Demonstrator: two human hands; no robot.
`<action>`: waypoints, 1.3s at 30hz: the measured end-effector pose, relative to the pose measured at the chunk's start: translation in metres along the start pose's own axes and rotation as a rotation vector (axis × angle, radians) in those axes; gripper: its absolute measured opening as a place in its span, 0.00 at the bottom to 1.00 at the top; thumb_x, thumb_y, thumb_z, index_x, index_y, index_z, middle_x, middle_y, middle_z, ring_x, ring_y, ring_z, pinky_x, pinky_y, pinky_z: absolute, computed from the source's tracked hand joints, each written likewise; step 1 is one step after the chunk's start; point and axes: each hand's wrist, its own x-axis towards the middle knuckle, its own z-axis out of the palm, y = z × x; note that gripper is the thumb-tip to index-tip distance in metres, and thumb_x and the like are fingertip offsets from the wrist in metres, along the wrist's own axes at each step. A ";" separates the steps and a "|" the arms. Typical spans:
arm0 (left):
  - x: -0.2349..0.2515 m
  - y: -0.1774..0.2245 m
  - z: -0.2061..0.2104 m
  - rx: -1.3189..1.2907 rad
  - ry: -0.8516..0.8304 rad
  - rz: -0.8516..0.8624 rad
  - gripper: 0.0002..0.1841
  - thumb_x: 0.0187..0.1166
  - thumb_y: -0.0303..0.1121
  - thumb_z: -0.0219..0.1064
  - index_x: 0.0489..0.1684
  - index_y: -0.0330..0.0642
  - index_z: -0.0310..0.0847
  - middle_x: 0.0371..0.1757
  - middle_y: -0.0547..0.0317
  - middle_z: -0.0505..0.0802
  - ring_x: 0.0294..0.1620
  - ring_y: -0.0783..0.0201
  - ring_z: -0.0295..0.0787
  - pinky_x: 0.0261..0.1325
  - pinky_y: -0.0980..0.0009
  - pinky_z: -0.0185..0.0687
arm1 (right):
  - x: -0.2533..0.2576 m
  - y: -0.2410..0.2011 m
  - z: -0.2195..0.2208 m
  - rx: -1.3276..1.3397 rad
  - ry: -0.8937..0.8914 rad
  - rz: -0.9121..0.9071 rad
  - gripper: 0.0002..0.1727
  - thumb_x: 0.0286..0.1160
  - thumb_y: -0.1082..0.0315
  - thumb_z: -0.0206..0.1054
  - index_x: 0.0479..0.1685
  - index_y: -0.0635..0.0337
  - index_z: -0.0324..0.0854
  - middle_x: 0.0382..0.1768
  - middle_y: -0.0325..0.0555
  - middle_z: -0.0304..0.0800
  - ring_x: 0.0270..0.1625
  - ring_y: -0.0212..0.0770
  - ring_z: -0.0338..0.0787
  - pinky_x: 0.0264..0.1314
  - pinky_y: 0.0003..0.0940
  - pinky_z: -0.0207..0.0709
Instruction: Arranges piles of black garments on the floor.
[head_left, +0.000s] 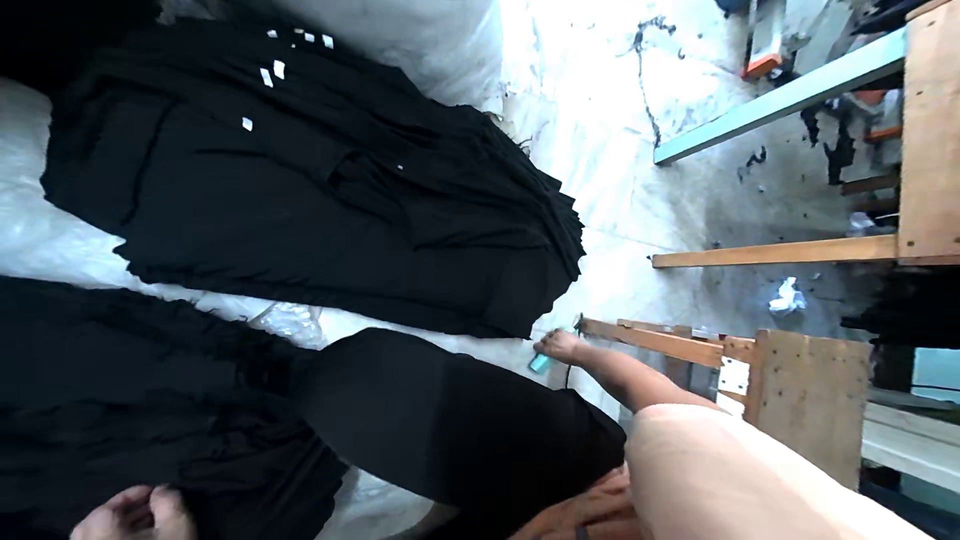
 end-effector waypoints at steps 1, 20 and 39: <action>0.000 -0.001 0.000 -0.001 -0.020 -0.011 0.18 0.85 0.33 0.57 0.59 0.23 0.80 0.57 0.28 0.88 0.54 0.46 0.90 0.59 0.58 0.84 | -0.009 -0.006 -0.010 0.055 -0.033 0.039 0.22 0.85 0.77 0.55 0.77 0.65 0.75 0.67 0.71 0.84 0.72 0.71 0.82 0.74 0.68 0.69; 0.003 -0.001 0.005 -0.077 -0.061 -0.122 0.23 0.86 0.40 0.55 0.68 0.30 0.80 0.68 0.31 0.86 0.68 0.42 0.85 0.76 0.51 0.72 | -0.259 -0.043 -0.107 1.029 -0.197 0.145 0.08 0.73 0.78 0.68 0.48 0.65 0.83 0.33 0.45 0.88 0.31 0.35 0.87 0.38 0.31 0.83; -0.122 0.224 -0.019 -0.557 -0.398 0.608 0.17 0.82 0.42 0.66 0.37 0.33 0.91 0.41 0.46 0.94 0.43 0.55 0.93 0.48 0.58 0.90 | -0.238 -0.104 -0.123 1.135 -0.120 -0.130 0.03 0.75 0.73 0.68 0.43 0.58 0.83 0.29 0.34 0.90 0.28 0.27 0.89 0.34 0.24 0.85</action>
